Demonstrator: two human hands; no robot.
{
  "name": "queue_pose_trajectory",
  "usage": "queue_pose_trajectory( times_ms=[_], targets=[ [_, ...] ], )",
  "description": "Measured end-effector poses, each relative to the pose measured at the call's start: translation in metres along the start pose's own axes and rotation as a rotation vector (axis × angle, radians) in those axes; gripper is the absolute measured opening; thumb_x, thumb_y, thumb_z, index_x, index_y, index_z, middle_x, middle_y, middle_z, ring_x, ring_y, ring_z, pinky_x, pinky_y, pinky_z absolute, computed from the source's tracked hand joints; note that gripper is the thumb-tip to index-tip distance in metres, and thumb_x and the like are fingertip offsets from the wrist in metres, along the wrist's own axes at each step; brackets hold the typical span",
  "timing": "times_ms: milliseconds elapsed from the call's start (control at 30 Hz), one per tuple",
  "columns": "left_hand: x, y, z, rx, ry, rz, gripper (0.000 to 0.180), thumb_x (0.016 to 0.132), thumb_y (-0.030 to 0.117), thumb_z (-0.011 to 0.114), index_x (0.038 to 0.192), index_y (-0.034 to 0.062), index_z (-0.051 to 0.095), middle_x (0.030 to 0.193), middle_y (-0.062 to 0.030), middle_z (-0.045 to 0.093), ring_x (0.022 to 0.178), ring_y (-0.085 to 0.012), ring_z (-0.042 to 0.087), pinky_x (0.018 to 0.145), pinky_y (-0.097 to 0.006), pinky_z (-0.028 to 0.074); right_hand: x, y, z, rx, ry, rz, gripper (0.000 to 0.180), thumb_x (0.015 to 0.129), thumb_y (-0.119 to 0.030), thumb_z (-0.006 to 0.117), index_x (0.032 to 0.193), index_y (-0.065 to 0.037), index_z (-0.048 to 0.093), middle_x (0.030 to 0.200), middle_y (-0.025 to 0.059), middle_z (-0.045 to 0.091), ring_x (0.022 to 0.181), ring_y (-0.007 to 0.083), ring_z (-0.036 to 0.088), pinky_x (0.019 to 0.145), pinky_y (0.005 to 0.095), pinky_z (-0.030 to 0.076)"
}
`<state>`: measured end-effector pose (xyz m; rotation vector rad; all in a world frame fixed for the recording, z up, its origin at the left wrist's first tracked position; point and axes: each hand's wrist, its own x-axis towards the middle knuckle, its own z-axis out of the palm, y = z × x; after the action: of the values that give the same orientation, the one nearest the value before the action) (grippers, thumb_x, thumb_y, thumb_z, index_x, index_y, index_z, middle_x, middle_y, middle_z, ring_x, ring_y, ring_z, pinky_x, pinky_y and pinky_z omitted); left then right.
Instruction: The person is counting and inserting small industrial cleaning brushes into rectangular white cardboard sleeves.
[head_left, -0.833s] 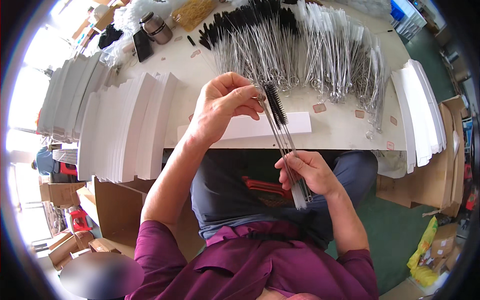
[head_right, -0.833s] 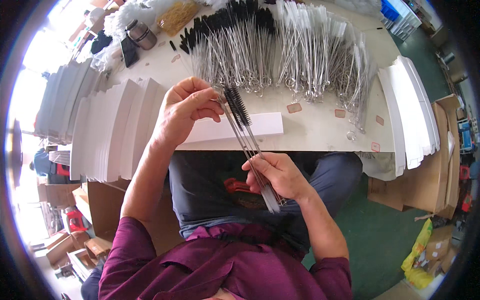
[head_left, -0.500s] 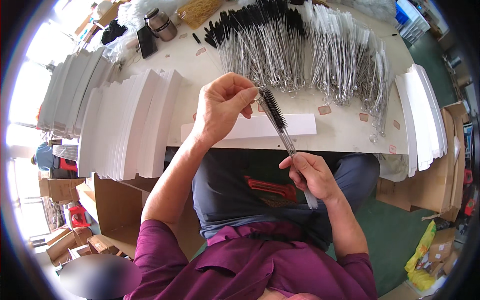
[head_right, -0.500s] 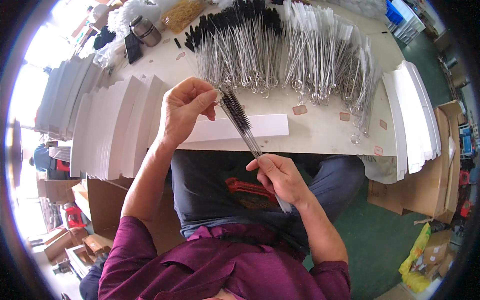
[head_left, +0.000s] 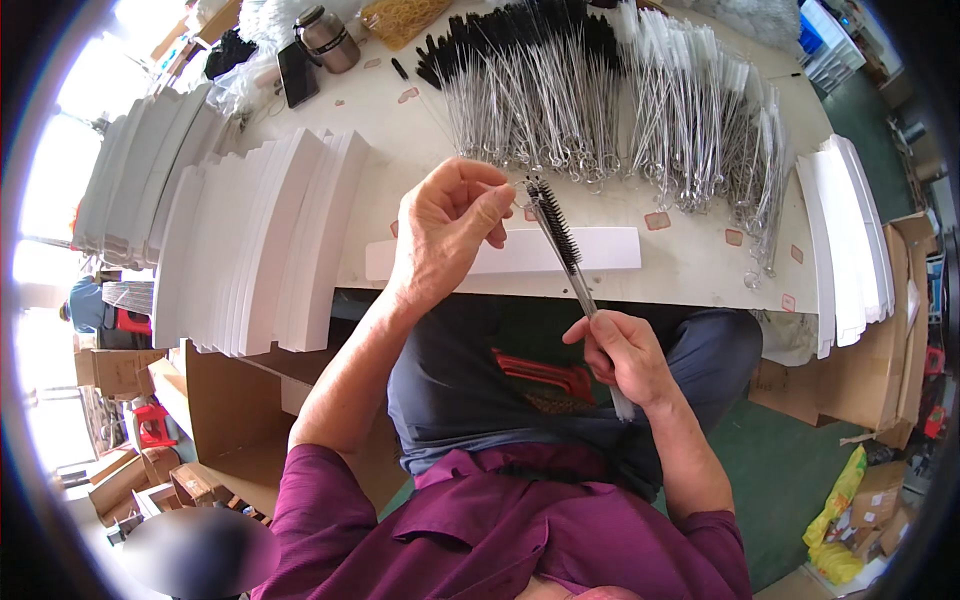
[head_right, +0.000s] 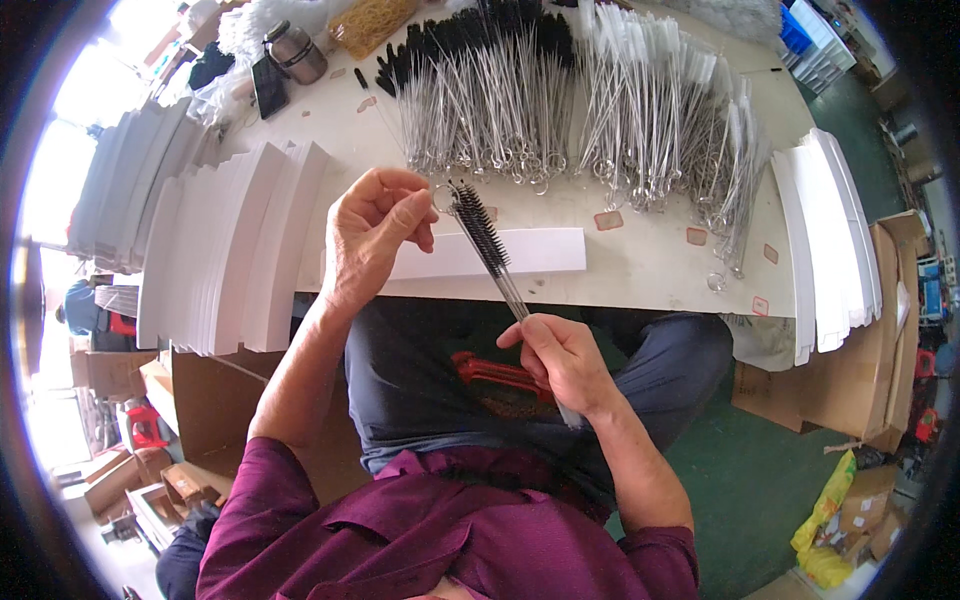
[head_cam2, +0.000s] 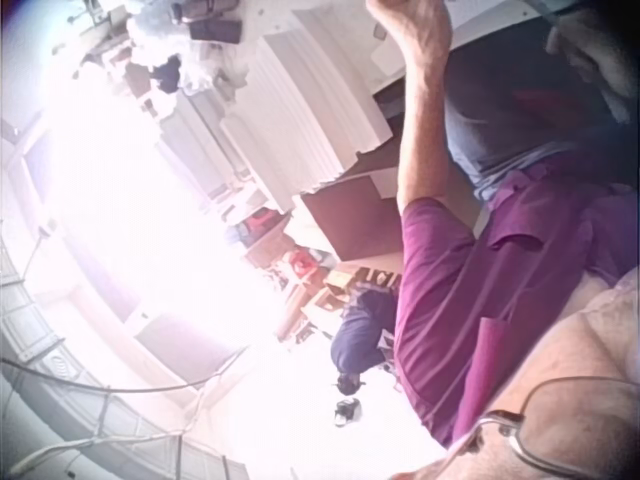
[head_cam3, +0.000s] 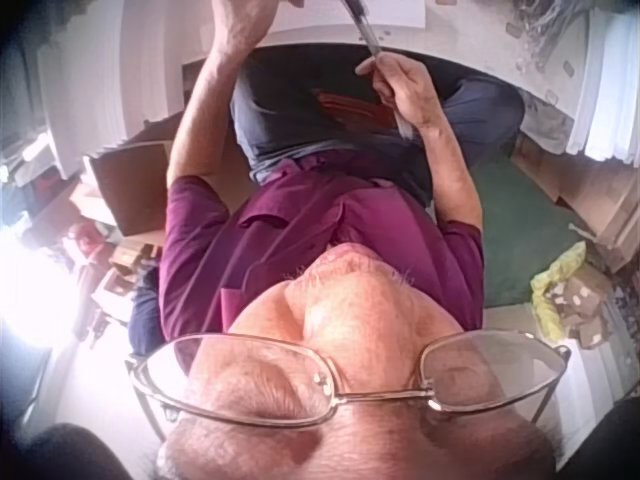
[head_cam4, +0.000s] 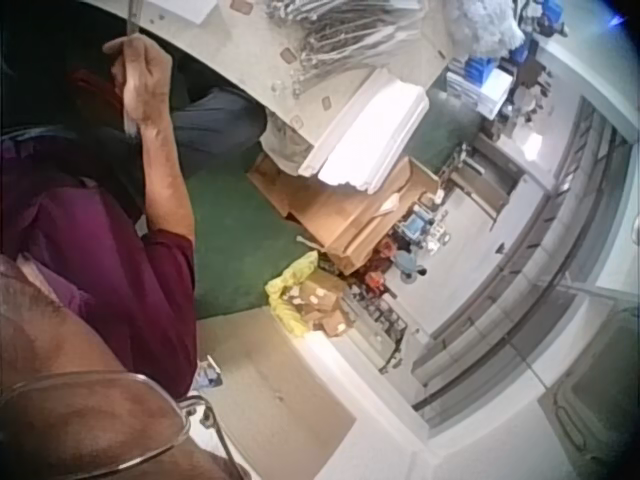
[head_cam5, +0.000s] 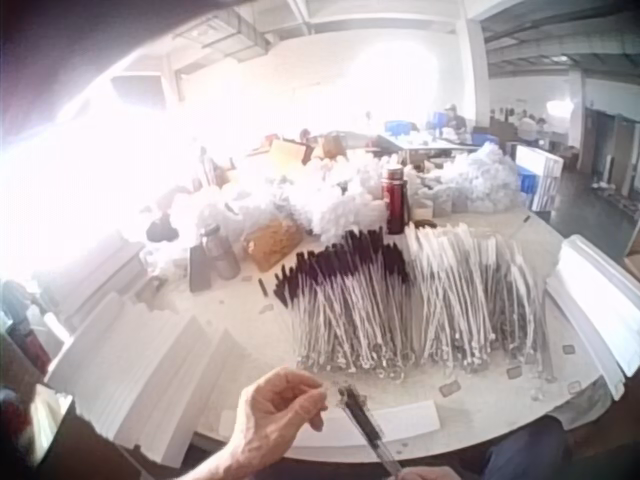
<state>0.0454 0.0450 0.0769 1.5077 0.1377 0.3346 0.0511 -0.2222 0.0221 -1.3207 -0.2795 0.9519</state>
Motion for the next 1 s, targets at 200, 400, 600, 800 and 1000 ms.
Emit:
queue_pose_trajectory(
  times_ms=[200, 400, 600, 800, 1000],
  targets=[
    [-0.028, -0.013, 0.008, 0.082, -0.215, -0.333, 0.037, 0.096, 0.026, 0.075, 0.112, -0.0063, 0.065, 0.08, -0.0068, 0.068, 0.065, -0.0098, 0.063, 0.059, -0.026, 0.053, -0.001, 0.005, -0.001, -0.03, -0.003, -0.038, 0.047, 0.112, -0.039, 0.045, 0.102, 0.001, 0.068, 0.059, -0.005, 0.043, 0.049, 0.0033, 0.034, 0.046, 0.0224, 0.027],
    [-0.031, -0.018, 0.03, -0.021, -0.426, -0.494, 0.035, 0.097, 0.026, 0.075, 0.113, -0.0038, 0.067, 0.083, -0.0053, 0.07, 0.066, -0.0093, 0.065, 0.058, -0.025, 0.055, -0.003, 0.002, 0.002, 0.023, -0.041, 0.019, 0.045, 0.112, -0.036, 0.047, 0.099, 0.001, 0.07, 0.061, -0.0056, 0.046, 0.054, 0.0029, 0.037, 0.05, 0.022, 0.027],
    [-0.037, -0.03, 0.043, 0.061, -0.38, -0.46, 0.023, 0.1, 0.02, 0.069, 0.095, -0.0023, 0.071, 0.074, -0.0037, 0.068, 0.06, -0.0089, 0.064, 0.056, -0.024, 0.053, -0.002, 0.005, 0.0, -0.082, -0.038, 0.004, 0.043, 0.112, -0.035, 0.046, 0.099, -0.001, 0.069, 0.064, -0.0037, 0.052, 0.056, 0.004, 0.043, 0.052, 0.0218, 0.034],
    [-0.044, -0.035, 0.054, 0.044, -0.39, -0.379, 0.027, 0.099, 0.019, 0.067, 0.085, -0.0048, 0.071, 0.065, -0.0048, 0.066, 0.055, -0.0093, 0.061, 0.05, -0.026, 0.049, 0.011, -0.001, 0.013, -0.136, 0.099, -0.219, 0.036, 0.112, -0.029, 0.049, 0.096, -0.001, 0.067, 0.069, -0.0028, 0.056, 0.061, 0.0048, 0.046, 0.056, 0.0233, 0.04],
    [-0.039, -0.016, 0.024, -0.008, -0.402, -0.439, 0.043, 0.096, 0.031, 0.077, 0.112, -0.007, 0.066, 0.085, -0.0093, 0.071, 0.07, -0.0115, 0.065, 0.061, -0.027, 0.055, 0.006, -0.009, 0.008, -0.322, 0.207, -0.234, 0.032, 0.11, -0.025, 0.054, 0.096, -0.001, 0.068, 0.066, -0.0046, 0.05, 0.06, 0.0041, 0.043, 0.054, 0.023, 0.036]
  ],
)
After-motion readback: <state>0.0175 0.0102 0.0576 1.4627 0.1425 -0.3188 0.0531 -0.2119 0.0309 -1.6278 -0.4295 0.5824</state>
